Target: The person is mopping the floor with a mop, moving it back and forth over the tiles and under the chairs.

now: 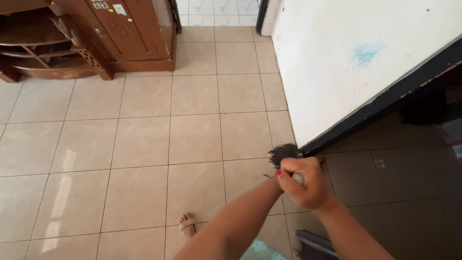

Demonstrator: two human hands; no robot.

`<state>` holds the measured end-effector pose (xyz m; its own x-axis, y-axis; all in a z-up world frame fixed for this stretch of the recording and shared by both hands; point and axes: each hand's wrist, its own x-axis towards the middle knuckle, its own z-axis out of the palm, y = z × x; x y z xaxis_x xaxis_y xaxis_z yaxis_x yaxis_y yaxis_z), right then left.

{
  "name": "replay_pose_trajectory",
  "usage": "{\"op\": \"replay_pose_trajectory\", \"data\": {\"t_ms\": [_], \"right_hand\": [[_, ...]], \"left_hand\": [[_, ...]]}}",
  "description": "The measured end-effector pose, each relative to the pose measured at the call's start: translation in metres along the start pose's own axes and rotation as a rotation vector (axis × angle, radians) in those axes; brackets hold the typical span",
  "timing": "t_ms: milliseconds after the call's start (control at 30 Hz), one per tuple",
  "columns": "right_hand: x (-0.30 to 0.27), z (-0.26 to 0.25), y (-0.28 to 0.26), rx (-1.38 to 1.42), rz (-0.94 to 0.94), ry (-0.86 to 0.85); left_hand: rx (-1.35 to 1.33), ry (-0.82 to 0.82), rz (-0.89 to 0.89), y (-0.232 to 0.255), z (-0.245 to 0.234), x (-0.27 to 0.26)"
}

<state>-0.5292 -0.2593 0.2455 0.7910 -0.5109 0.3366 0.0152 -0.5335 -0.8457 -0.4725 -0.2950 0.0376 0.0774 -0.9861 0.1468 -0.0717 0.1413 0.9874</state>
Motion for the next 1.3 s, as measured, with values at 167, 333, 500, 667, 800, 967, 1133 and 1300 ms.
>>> {"op": "replay_pose_trajectory", "data": {"t_ms": [167, 333, 500, 667, 800, 967, 1133, 1300], "right_hand": [[0.023, -0.011, -0.026, 0.069, -0.101, 0.056], [0.063, -0.009, -0.079, 0.533, -0.020, 0.006], [0.095, 0.057, -0.091, 0.783, 0.017, -0.015], [0.113, 0.159, -0.059, 0.962, 0.009, -0.120], [0.117, 0.263, -0.018, 1.040, -0.093, -0.132], [0.107, 0.383, 0.012, 0.996, -0.023, -0.149], [0.089, 0.410, 0.037, 1.062, 0.021, -0.162], [0.055, 0.307, 0.062, 1.129, 0.143, -0.027]], "left_hand": [[0.190, 0.082, -0.222, 0.056, -0.027, -0.018], [0.414, 0.086, -0.398, 0.133, -0.102, -0.058], [0.552, 0.103, -0.460, 0.141, -0.203, -0.121], [0.669, 0.117, -0.556, 0.091, -0.302, -0.188], [0.825, 0.146, -0.668, 0.007, -0.384, -0.255], [1.059, 0.231, -0.651, -0.088, -0.470, -0.347], [0.935, 0.260, -0.910, -0.077, -0.472, -0.361], [0.830, -0.018, -0.722, -0.059, -0.385, -0.296]]}}
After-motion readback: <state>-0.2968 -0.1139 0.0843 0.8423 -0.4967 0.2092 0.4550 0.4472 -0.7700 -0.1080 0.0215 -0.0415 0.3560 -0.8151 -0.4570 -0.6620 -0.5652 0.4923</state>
